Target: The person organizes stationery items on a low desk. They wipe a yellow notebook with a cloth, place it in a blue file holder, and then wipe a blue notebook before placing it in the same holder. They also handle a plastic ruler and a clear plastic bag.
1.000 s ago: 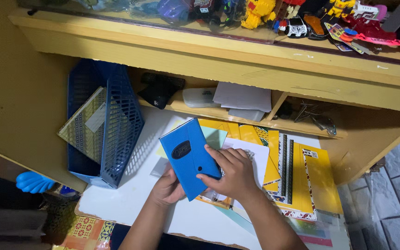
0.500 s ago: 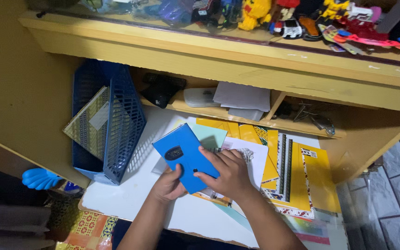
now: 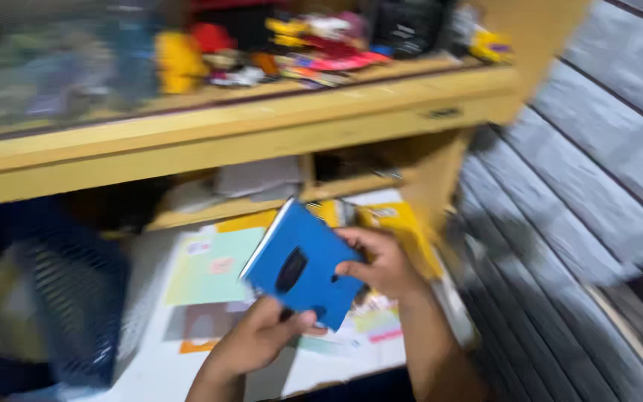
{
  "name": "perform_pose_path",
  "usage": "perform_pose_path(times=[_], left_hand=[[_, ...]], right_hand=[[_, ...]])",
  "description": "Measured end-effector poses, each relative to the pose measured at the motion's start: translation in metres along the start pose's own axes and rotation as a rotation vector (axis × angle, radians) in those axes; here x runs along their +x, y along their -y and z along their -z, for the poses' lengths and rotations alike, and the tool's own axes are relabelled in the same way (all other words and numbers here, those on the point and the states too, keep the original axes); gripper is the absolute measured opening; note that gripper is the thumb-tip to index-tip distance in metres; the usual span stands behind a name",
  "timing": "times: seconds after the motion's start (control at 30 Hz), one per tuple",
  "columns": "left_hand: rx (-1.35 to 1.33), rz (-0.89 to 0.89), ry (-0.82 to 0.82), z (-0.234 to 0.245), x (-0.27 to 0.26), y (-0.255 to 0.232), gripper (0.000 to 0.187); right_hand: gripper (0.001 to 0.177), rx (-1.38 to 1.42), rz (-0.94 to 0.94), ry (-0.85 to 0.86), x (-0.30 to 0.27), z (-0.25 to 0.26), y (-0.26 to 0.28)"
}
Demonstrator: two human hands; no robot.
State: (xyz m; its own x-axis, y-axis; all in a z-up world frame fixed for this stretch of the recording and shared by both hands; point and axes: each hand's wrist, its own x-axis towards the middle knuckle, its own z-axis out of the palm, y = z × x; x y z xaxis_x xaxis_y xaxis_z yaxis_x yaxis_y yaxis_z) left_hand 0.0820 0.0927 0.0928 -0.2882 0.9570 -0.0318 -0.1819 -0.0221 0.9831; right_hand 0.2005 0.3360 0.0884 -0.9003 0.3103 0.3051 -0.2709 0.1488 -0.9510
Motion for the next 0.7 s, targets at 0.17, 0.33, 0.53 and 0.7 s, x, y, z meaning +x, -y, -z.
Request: perform_pose_path(times=[0.17, 0.33, 0.53, 0.7], left_hand=[[0.09, -0.143, 0.066, -0.074, 0.065, -0.006, 0.035], [0.084, -0.178, 0.115, -0.123, 0.082, -0.017, 0.038], [0.016, -0.215, -0.014, -0.105, 0.054, -0.025, 0.033], [0.142, -0.34, -0.31, -0.051, -0.01, -0.05, 0.034]], right_hand=[[0.046, 0.155, 0.104, -0.194, -0.077, 0.07, 0.001], [0.052, 0.103, 0.127, -0.355, -0.123, 0.088, 0.017], [0.051, -0.128, 0.04, -0.381, -0.103, 0.059, 0.033], [0.05, -0.142, 0.122, -0.203, -0.034, -0.016, 0.05]])
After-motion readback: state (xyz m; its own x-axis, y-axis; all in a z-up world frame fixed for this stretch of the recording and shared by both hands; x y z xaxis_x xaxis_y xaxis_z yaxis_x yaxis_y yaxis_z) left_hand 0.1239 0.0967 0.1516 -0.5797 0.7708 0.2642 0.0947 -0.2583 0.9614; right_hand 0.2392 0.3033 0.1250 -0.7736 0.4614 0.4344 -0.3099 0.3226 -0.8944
